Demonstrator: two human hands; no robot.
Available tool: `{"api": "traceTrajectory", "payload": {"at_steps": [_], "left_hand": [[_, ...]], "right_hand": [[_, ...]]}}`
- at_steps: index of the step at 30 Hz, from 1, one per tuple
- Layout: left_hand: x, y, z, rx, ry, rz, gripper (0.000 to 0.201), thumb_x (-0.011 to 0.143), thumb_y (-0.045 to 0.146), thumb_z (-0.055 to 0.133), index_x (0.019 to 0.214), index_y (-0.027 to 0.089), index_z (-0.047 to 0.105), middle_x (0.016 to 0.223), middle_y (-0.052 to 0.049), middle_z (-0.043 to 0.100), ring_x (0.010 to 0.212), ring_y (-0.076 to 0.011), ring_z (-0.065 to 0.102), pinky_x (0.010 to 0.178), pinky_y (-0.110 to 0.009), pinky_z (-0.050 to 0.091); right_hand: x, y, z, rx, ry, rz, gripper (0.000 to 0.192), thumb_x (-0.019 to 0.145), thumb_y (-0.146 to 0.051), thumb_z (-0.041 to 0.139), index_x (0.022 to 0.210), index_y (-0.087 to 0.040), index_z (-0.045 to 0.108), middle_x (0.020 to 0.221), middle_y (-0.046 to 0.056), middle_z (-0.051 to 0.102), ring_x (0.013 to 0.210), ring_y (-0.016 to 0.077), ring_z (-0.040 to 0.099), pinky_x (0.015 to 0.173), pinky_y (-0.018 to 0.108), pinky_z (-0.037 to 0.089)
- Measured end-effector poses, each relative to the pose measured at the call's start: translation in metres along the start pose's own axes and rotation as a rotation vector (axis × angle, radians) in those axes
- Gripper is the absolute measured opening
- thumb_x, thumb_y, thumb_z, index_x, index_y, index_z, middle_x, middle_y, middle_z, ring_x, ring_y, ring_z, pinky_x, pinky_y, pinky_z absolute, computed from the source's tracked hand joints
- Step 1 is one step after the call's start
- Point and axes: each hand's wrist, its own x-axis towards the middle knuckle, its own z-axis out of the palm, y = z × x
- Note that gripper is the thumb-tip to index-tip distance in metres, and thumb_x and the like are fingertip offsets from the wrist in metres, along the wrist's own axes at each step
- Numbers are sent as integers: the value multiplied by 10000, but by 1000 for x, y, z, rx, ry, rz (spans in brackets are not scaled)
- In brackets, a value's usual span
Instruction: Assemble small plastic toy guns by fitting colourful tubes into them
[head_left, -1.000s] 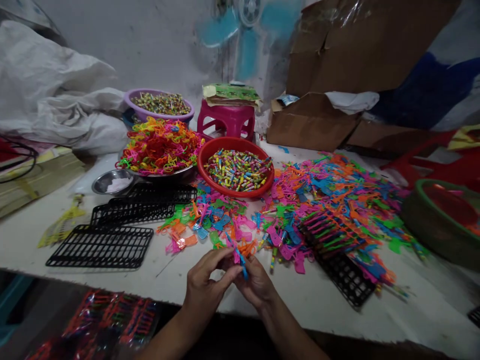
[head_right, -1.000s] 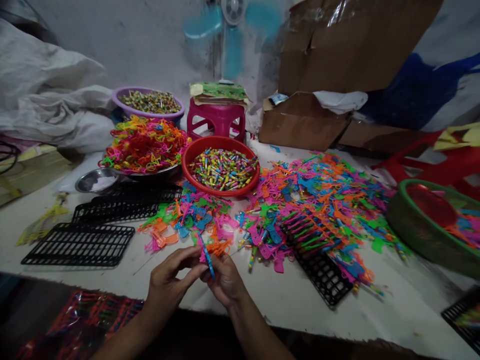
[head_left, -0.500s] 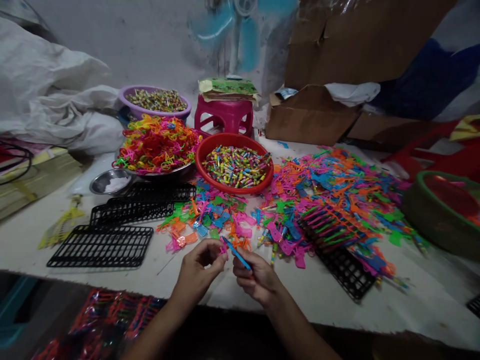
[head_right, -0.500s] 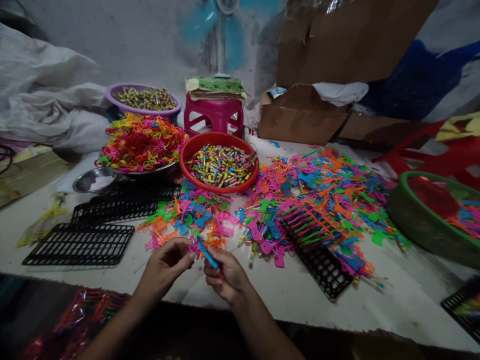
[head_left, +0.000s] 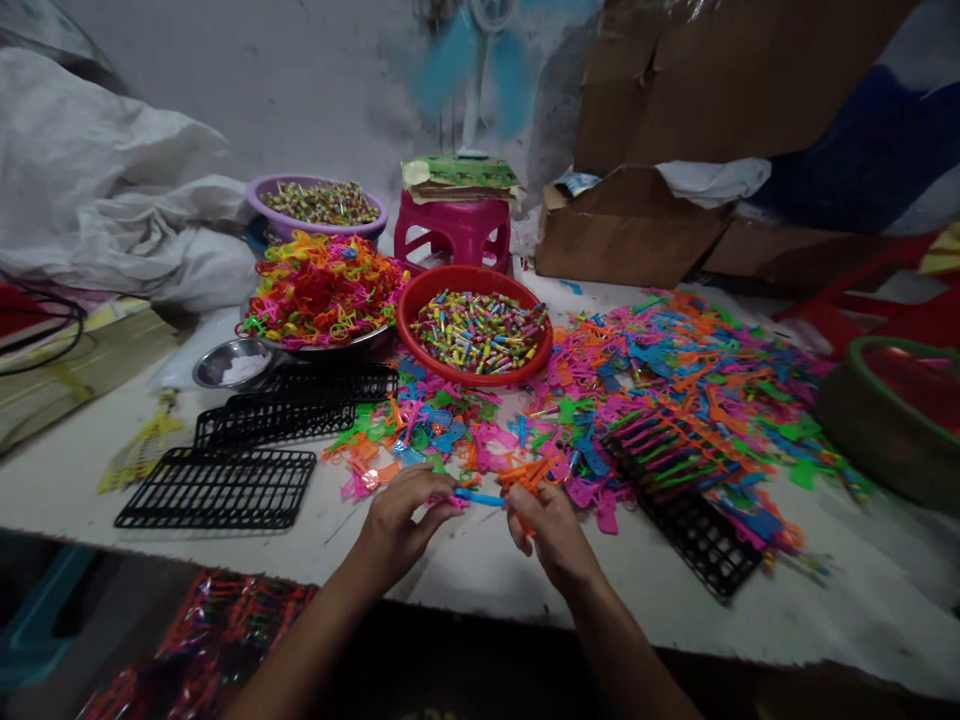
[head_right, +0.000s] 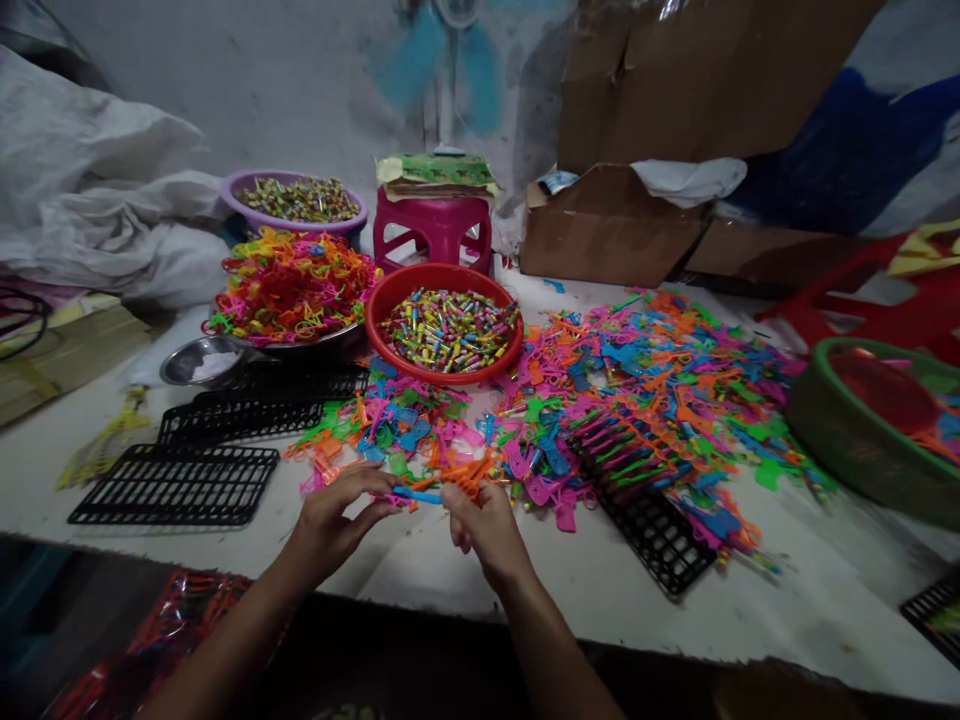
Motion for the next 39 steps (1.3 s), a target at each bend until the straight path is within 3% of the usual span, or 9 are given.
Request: {"api": "traceTrajectory", "payload": {"at_steps": [5,10,16,23,32,39], "left_hand": [[1,4,-6,-90,23,-38,97,739,140,615,822,181,583,863,-54,658,842,-151,607,793,-298,493],[0,9,-8,-13,20,25,45,739,157,615,758,189,640,898,-61,659,867,-160,615,786,-294,509],[1,17,-7,-8,57,64,39,740,171,615,752,191,646,852,-42,674,838,-158,632,846,-339,506],[-1,29,-9,-67,61,122,151,722,65,612,823,177,602,818,-18,675,807,-152,637,937,-473,430],[0,44,-12,3,84,223,178,736,56,590,855,183,554,854,-42,679,800,-158,642,931,-501,424],[-13,35,-11,108,65,307,372,703,10,606,1022,180,518,985,-79,641,893,-179,614,932,-549,398]], "right_hand": [[-1,-13,3,-267,-9,-139,312,596,-428,690,619,-152,547,441,-53,431,390,59,355,340,176,265],[-2,-11,8,-268,-42,-275,338,696,-357,611,473,-178,432,393,-59,350,367,57,317,329,184,235],[-8,-15,7,-229,-63,-355,258,713,-301,629,521,-176,509,457,-45,399,424,76,373,381,201,306],[-20,-30,1,-352,-118,-557,72,737,-209,614,669,-185,609,683,11,575,635,132,525,596,254,432],[-26,-34,-2,-334,-196,-609,34,756,-202,611,751,-190,643,707,31,595,648,147,555,568,260,448],[-28,-38,-4,-403,-218,-686,70,755,-149,602,779,-195,650,721,45,613,661,153,566,589,271,463]]}}
